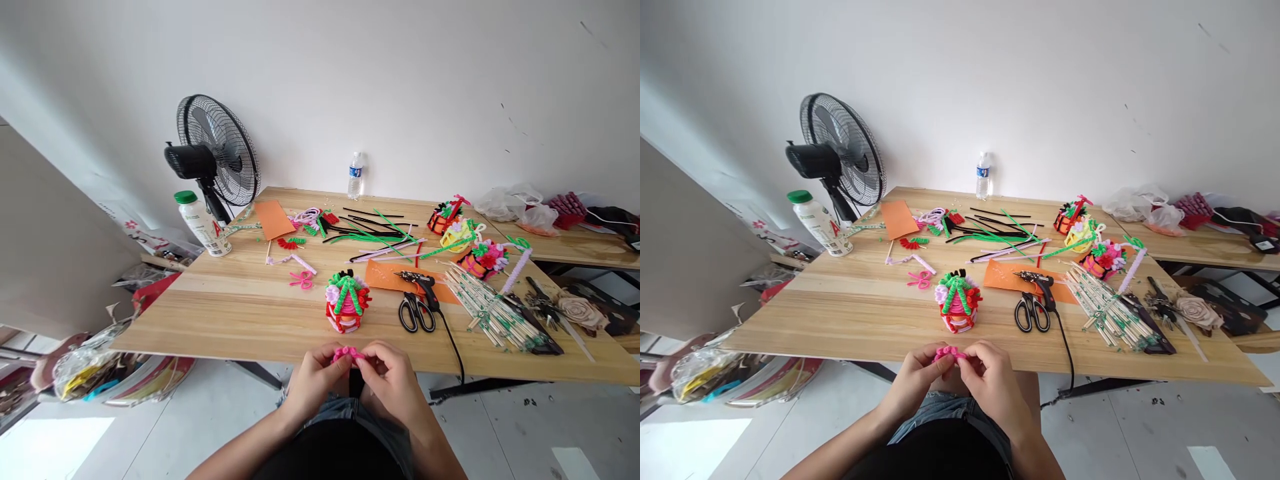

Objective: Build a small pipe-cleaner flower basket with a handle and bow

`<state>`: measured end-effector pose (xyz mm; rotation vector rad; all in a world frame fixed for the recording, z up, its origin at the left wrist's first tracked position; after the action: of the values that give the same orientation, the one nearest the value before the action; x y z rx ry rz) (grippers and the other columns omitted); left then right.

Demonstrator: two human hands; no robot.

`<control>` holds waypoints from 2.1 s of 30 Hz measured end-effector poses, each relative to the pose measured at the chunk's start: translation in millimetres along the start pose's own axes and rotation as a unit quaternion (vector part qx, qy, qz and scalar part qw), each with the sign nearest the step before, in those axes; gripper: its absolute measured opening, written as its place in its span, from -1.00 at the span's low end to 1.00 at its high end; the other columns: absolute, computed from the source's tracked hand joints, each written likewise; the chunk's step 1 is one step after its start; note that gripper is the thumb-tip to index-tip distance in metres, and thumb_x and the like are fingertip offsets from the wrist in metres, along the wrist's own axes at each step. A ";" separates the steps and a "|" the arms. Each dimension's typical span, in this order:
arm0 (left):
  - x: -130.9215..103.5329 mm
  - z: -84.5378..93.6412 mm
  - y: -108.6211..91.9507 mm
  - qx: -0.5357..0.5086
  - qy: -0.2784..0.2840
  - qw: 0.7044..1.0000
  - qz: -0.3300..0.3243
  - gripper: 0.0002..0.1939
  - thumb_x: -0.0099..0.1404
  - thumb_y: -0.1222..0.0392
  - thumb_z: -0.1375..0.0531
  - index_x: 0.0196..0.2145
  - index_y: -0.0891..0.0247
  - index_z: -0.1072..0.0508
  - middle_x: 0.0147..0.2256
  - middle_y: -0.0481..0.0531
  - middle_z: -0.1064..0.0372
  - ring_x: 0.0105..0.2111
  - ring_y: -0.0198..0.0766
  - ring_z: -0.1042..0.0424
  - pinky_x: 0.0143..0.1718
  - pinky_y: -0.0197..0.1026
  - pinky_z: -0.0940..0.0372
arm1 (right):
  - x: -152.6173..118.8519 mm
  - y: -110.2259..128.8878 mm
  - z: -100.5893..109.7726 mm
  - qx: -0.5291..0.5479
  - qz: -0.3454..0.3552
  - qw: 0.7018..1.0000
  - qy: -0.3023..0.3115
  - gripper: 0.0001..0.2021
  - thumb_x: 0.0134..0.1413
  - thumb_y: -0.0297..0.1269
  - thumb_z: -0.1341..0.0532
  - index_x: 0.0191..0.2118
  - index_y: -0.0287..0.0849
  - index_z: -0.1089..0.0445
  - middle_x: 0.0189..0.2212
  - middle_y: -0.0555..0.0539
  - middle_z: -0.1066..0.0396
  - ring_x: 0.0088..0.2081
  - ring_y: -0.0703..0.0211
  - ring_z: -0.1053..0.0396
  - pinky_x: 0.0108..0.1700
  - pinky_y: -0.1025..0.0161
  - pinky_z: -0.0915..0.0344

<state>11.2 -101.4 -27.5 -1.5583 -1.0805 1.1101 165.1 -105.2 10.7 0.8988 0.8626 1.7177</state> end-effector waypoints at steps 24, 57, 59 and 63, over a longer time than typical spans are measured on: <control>-5.1 -11.5 -14.3 0.055 -0.020 0.996 -0.061 -0.67 0.19 -0.04 -0.20 -0.48 0.32 -0.42 -0.51 -0.03 -0.29 -0.46 -0.31 -0.25 -0.41 -0.29 -0.17 | -6.1 3.6 0.5 -0.031 0.052 0.997 -0.051 -0.77 0.21 -0.33 -0.13 -0.47 -0.16 -0.39 -0.55 0.01 -0.33 -0.50 0.27 -0.26 -0.47 0.33 -0.20; -2.3 -8.5 -1.6 0.022 0.021 0.999 0.012 -0.67 0.11 0.14 -0.17 -0.72 0.27 -0.24 -0.70 -0.09 -0.14 -0.62 -0.39 -0.12 -0.56 -0.30 -0.02 | -5.1 0.5 -7.0 -0.145 0.221 0.964 -0.031 -0.77 0.26 -0.45 -0.06 -0.20 -0.11 -0.46 -0.34 -0.11 -0.46 -0.30 0.13 -0.43 -0.24 0.20 -0.40; -1.2 -8.8 -1.9 0.002 0.026 0.999 0.020 -0.65 0.12 0.06 -0.20 -0.70 0.28 -0.27 -0.70 -0.10 -0.14 -0.63 -0.40 -0.11 -0.57 -0.30 -0.02 | -3.9 -0.6 -5.9 -0.146 0.221 0.964 -0.031 -0.78 0.26 -0.44 -0.06 -0.19 -0.11 -0.45 -0.33 -0.12 -0.46 -0.29 0.13 -0.43 -0.24 0.20 -0.40; 0.5 -3.9 -9.2 0.026 0.043 0.999 -0.018 -0.65 0.13 -0.06 -0.26 -0.57 0.29 -0.41 -0.56 -0.06 -0.27 -0.51 -0.33 -0.22 -0.47 -0.30 -0.14 | 2.5 -1.8 -0.2 -0.080 0.160 0.983 -0.039 -0.82 0.26 -0.40 -0.08 -0.25 -0.10 -0.43 -0.38 -0.07 -0.42 -0.34 0.18 -0.40 -0.30 0.25 -0.37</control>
<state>13.8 -99.7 -18.0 -1.5266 -1.0106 1.0286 165.1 -102.3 9.5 1.0294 0.5395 1.9804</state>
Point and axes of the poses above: each hand's wrist, its own x-axis towards the middle knuckle, its own z-axis out of the back of the hand, y = z × x, the point moved 2 cm from there along x, towards the middle knuckle
